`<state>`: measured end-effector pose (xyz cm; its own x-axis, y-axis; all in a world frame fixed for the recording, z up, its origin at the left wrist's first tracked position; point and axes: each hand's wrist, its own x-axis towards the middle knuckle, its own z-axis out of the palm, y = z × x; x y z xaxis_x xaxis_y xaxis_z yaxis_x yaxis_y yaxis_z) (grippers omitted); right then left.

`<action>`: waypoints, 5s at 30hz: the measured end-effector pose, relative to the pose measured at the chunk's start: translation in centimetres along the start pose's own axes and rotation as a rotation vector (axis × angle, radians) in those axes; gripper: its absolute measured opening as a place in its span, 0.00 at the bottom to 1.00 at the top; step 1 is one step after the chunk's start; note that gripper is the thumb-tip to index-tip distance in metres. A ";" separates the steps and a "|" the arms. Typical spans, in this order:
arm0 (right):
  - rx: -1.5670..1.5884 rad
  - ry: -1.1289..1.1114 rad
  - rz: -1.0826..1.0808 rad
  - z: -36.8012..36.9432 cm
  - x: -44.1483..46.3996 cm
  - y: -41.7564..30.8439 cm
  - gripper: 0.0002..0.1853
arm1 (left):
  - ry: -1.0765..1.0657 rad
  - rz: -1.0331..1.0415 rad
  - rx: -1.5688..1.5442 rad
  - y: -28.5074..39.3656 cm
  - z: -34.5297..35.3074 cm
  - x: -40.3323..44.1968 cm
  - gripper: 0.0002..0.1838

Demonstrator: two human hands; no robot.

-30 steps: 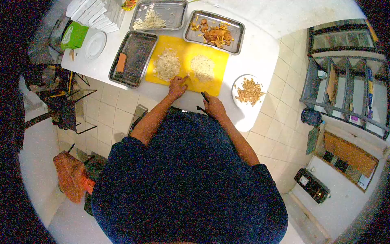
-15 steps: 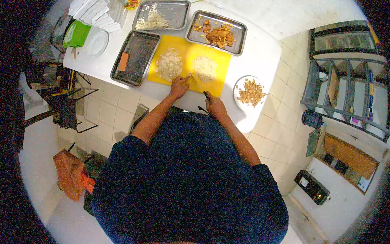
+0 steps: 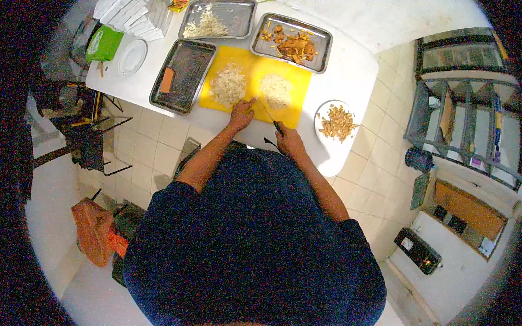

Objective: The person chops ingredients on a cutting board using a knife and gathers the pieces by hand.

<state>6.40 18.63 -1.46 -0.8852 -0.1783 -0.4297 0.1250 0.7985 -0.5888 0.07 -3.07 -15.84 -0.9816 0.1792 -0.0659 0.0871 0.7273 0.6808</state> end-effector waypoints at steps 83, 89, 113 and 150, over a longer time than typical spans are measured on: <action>-0.057 -0.069 0.038 -0.3 0.9 -0.5 0.19 | -0.140 0.168 0.258 0.6 -1.0 -0.3 0.35; -0.095 -0.018 -0.015 0.0 1.3 -0.3 0.15 | -0.164 0.085 0.304 2.0 -1.6 -0.2 0.35; -0.097 0.011 -0.046 -0.4 1.9 -1.7 0.18 | -0.253 0.027 0.262 3.2 -3.1 -0.7 0.32; -0.027 -0.035 0.135 -1.4 0.2 -0.6 0.21 | 0.276 -0.122 -0.070 -0.3 -3.4 -4.4 0.10</action>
<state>5.48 18.95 -0.27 -0.8449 -0.0880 -0.5277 0.2291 0.8318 -0.5056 3.79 -6.31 -13.22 -0.9940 -0.1003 0.0432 -0.0372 0.6831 0.7294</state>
